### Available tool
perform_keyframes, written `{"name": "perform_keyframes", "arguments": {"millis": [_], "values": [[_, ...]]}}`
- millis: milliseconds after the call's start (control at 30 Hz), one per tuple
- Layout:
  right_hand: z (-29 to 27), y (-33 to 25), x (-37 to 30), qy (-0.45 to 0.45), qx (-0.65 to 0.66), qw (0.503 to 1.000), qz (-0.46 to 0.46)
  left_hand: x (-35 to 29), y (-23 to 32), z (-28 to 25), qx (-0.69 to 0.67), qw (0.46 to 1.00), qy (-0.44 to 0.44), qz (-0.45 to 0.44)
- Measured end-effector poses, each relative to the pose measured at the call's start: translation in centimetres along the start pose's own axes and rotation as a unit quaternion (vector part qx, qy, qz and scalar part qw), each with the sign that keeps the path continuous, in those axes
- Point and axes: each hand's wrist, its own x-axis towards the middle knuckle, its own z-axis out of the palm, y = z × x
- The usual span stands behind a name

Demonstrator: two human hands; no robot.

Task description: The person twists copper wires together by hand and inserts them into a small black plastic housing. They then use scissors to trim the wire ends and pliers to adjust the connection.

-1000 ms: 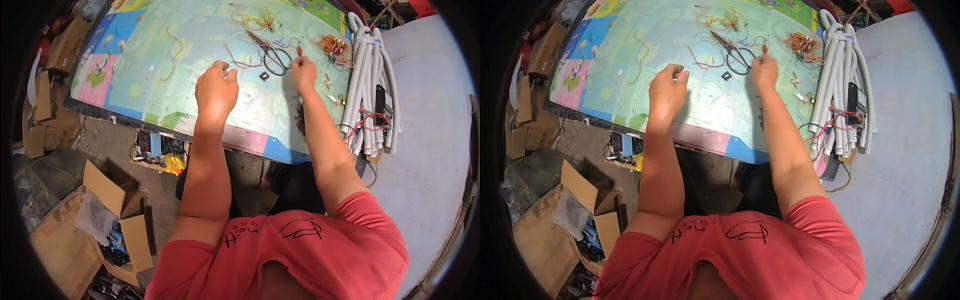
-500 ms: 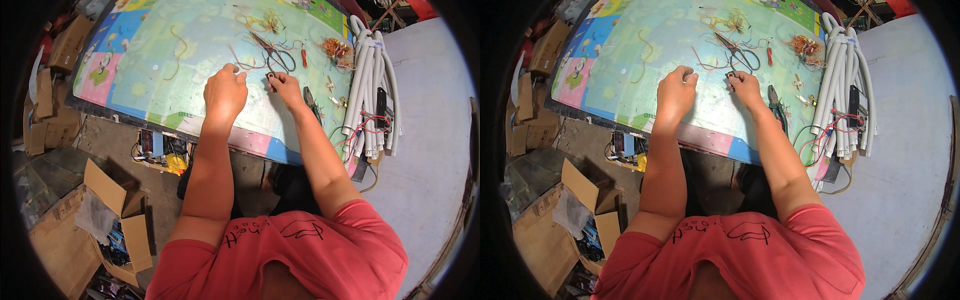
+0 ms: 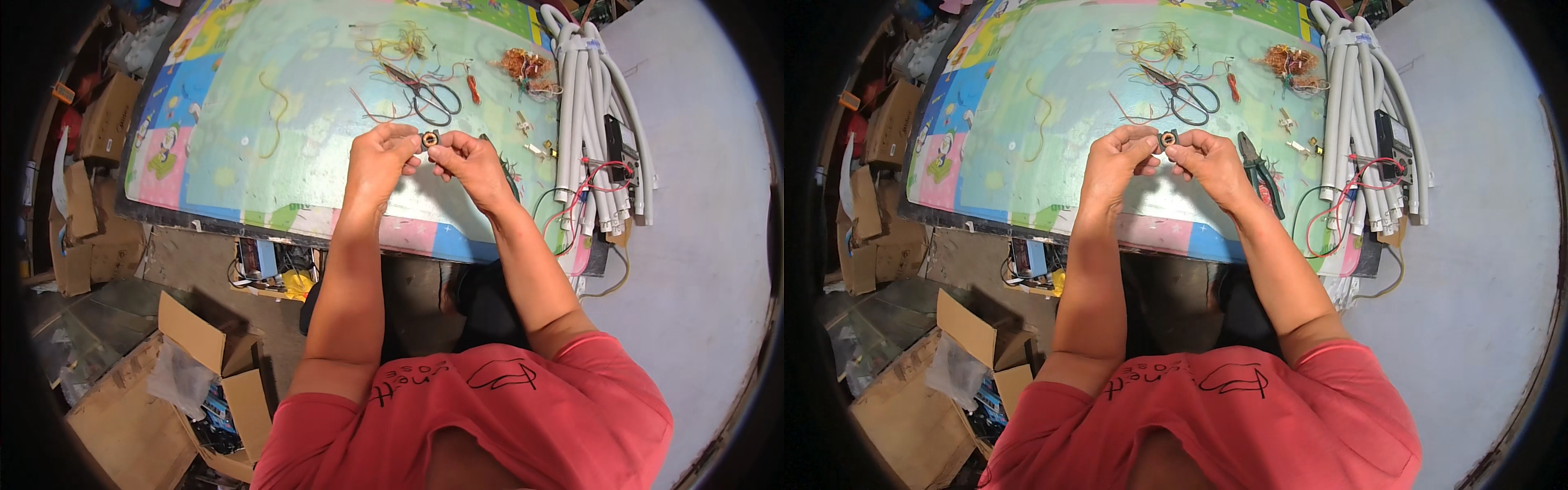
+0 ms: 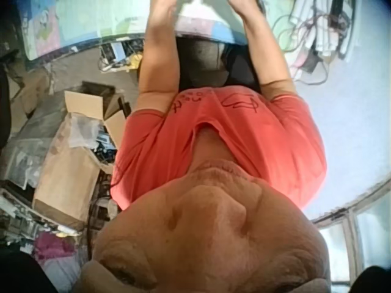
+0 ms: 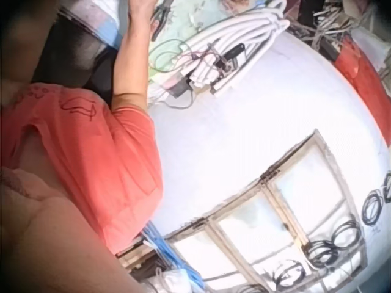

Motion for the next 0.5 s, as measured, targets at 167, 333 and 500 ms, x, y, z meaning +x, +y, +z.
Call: {"name": "perform_keyframes", "arguments": {"millis": [167, 333, 500], "values": [[0.3, -0.1, -0.2, -0.013, -0.033, 0.999, -0.013, 0.4, -0.8, 0.3, 0.017, 0.999, 0.014, 0.033], [0.4, 0.1, 0.1, -0.014, -0.016, 0.999, -0.040, 0.4, -0.9, 0.6, 0.077, 0.994, 0.041, 0.072], [-0.2, 0.5, 0.2, -0.014, 0.008, 0.998, -0.056, 0.5, -1.1, 0.8, 0.098, 0.992, 0.047, 0.069]]}}
